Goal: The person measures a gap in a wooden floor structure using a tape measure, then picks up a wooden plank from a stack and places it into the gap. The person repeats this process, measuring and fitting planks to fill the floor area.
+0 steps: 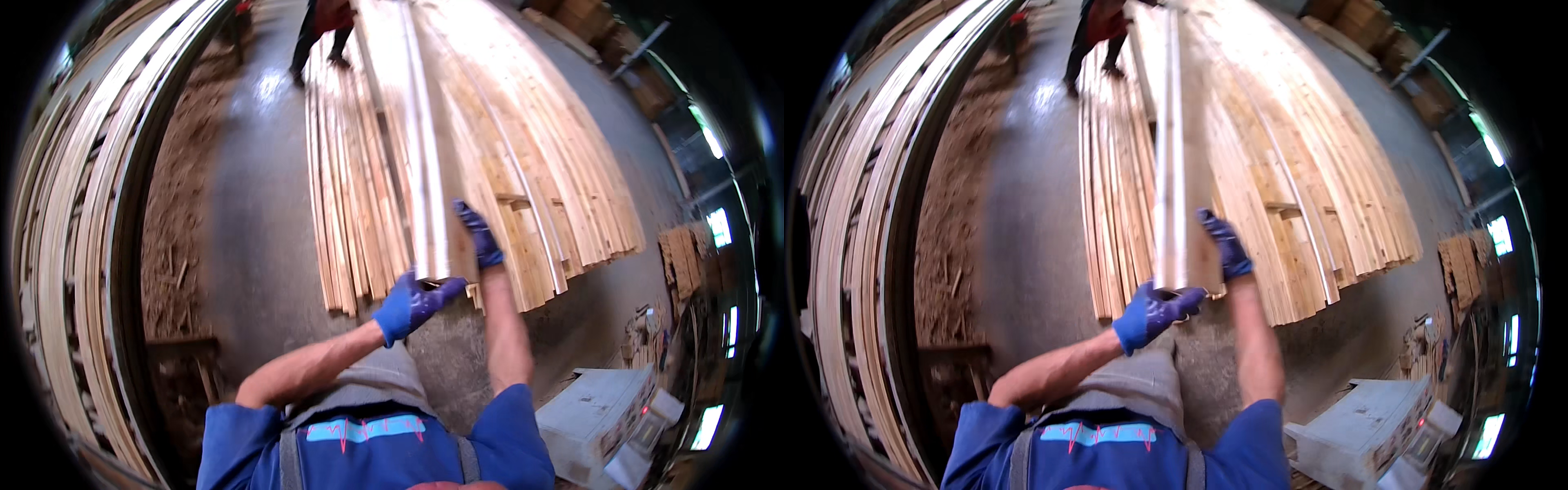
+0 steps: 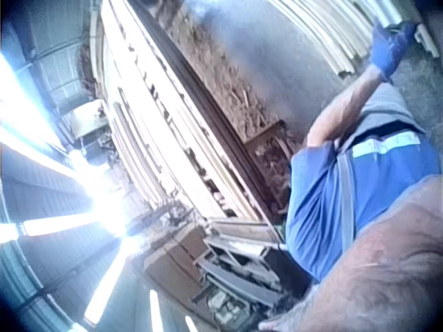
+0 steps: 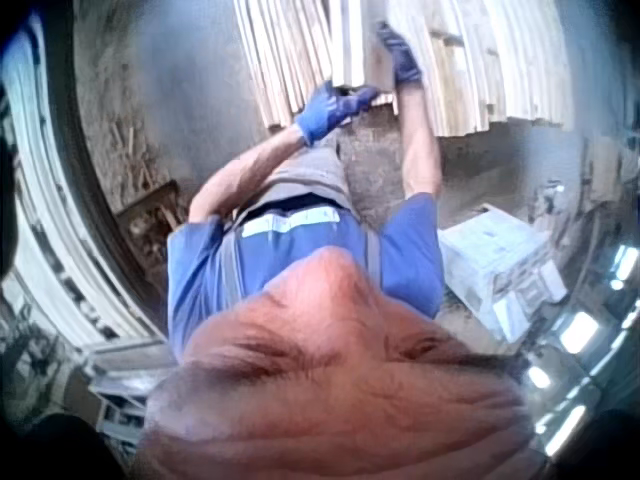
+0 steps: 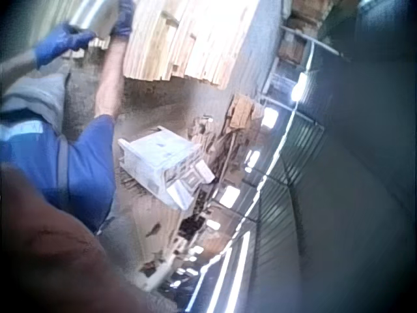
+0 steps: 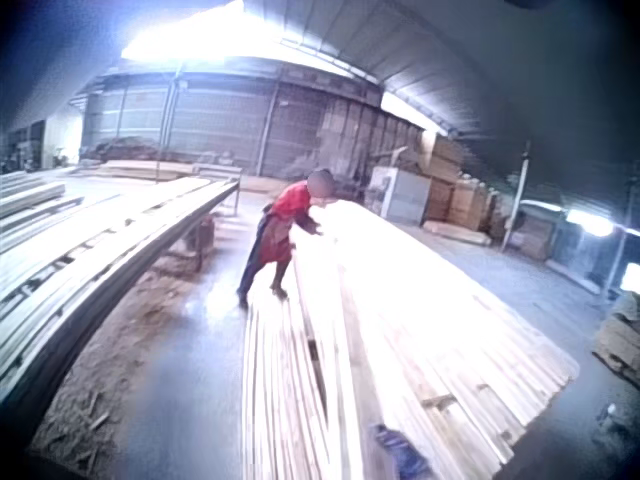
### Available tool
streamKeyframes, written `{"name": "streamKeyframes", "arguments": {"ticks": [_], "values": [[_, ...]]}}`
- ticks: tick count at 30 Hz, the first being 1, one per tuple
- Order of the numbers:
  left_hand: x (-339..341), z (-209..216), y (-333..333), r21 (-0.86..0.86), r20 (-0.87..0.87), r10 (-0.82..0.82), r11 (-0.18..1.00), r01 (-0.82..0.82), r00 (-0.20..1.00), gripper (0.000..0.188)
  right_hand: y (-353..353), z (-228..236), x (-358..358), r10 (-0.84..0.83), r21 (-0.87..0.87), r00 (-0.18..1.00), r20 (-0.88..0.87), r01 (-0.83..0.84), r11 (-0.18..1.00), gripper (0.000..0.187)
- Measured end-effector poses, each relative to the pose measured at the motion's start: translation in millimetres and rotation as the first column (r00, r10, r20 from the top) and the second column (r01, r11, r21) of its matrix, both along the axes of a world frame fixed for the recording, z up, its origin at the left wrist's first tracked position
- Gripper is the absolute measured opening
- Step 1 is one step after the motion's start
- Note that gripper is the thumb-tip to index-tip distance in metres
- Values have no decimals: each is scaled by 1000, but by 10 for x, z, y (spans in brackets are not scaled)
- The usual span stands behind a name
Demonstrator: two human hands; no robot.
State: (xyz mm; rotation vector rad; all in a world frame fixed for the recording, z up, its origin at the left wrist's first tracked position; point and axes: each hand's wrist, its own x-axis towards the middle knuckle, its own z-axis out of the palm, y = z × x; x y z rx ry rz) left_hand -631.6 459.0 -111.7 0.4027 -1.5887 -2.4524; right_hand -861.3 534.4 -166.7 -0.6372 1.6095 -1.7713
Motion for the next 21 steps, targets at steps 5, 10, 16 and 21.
{"name": "streamKeyframes", "arguments": {"ticks": [5,10,16,21], "values": [[-102,-779,168,8,318,-314,944,329,894,38,1837,-169,-1705,-15,94,992,121,3,996,42],[713,-2037,-198,-52,678,232,962,-269,698,29,3834,170,-2955,-43,469,990,-132,101,877,34],[1683,-2525,-193,-59,873,293,858,-511,391,30,5906,-937,-3815,879,961,473,-67,269,-71,19],[2325,-2428,182,53,917,238,726,-686,322,16,5674,-1638,-3035,-543,697,825,-156,482,532,23]]}}
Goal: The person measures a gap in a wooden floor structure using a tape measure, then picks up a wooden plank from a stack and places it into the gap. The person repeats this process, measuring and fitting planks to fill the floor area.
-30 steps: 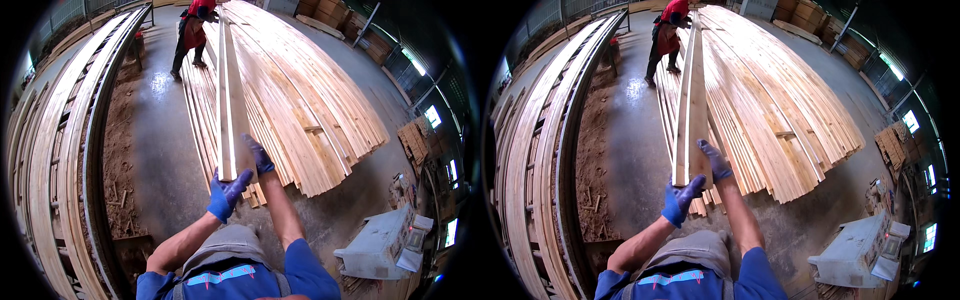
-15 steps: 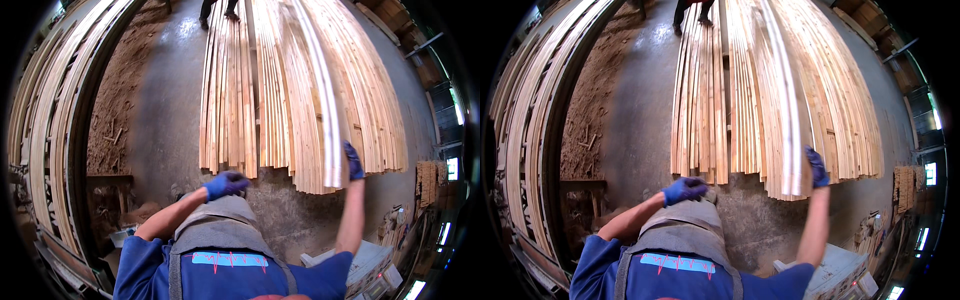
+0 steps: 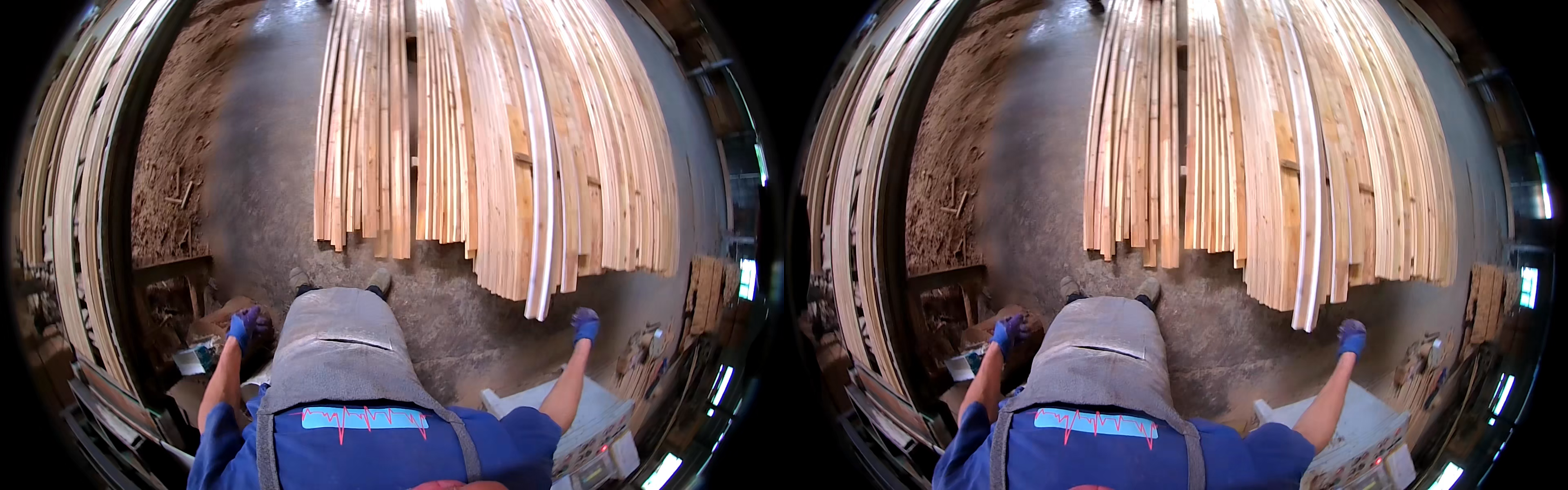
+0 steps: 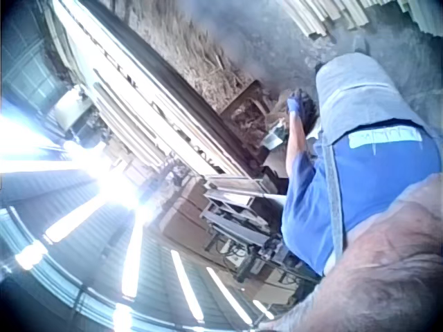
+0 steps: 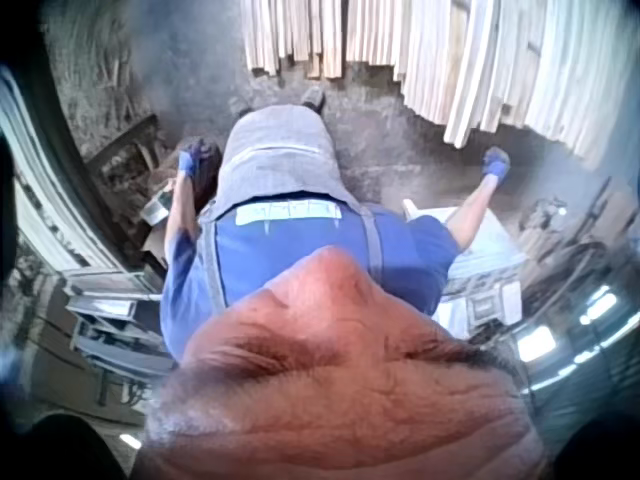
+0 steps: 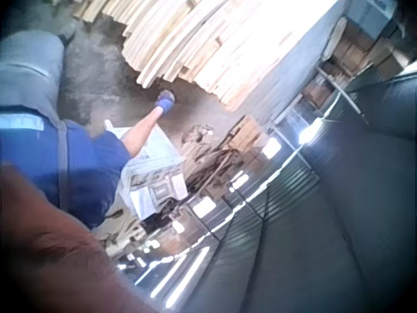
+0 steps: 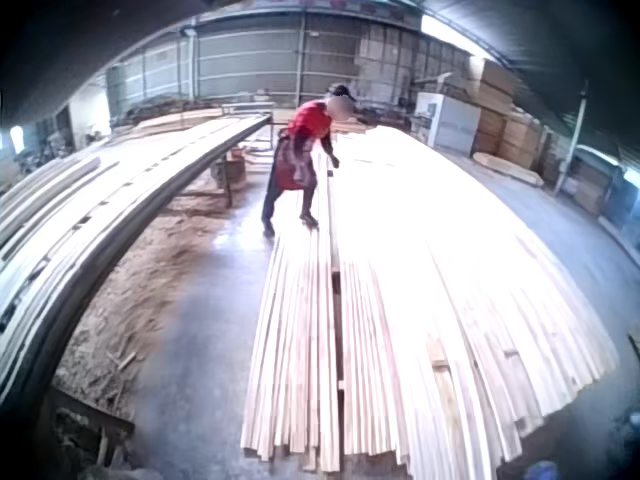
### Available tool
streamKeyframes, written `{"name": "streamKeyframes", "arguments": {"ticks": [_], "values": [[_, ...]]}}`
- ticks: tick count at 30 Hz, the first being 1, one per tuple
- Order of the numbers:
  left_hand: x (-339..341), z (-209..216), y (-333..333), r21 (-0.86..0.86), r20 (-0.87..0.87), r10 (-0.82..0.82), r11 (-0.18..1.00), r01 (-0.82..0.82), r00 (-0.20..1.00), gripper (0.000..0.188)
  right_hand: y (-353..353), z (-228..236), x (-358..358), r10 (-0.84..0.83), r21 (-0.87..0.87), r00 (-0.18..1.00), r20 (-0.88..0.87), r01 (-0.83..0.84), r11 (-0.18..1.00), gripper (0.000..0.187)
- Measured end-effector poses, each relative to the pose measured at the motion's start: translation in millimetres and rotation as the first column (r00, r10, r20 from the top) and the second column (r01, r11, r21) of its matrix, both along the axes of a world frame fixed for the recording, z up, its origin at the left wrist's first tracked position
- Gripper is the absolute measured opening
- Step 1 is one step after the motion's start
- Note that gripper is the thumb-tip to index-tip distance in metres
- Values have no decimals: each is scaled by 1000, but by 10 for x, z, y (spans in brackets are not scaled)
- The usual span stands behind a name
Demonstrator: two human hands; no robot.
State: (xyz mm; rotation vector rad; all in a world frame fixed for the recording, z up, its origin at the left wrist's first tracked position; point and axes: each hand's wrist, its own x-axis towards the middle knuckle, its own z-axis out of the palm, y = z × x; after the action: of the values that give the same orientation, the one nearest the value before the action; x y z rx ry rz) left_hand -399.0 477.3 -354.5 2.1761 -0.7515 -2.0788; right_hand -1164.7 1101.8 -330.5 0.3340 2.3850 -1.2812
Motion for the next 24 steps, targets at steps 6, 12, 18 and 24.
{"name": "streamKeyframes", "arguments": {"ticks": [6,12,18,24], "values": [[-127,-396,-34,64,-37,-129,989,131,991,21,-714,-895,2002,453,-154,846,283,-426,892,12],[-714,-803,-374,3,-76,-205,979,205,976,27,-1374,-1006,3382,376,-338,590,714,-181,924,15],[-1416,-532,-224,-70,-69,-243,969,238,968,29,-1742,-1326,2790,71,-58,593,802,-40,997,28],[-1859,-1025,388,12,166,-362,931,366,917,32,-2062,-2830,1742,-74,-139,513,855,365,921,64]]}}
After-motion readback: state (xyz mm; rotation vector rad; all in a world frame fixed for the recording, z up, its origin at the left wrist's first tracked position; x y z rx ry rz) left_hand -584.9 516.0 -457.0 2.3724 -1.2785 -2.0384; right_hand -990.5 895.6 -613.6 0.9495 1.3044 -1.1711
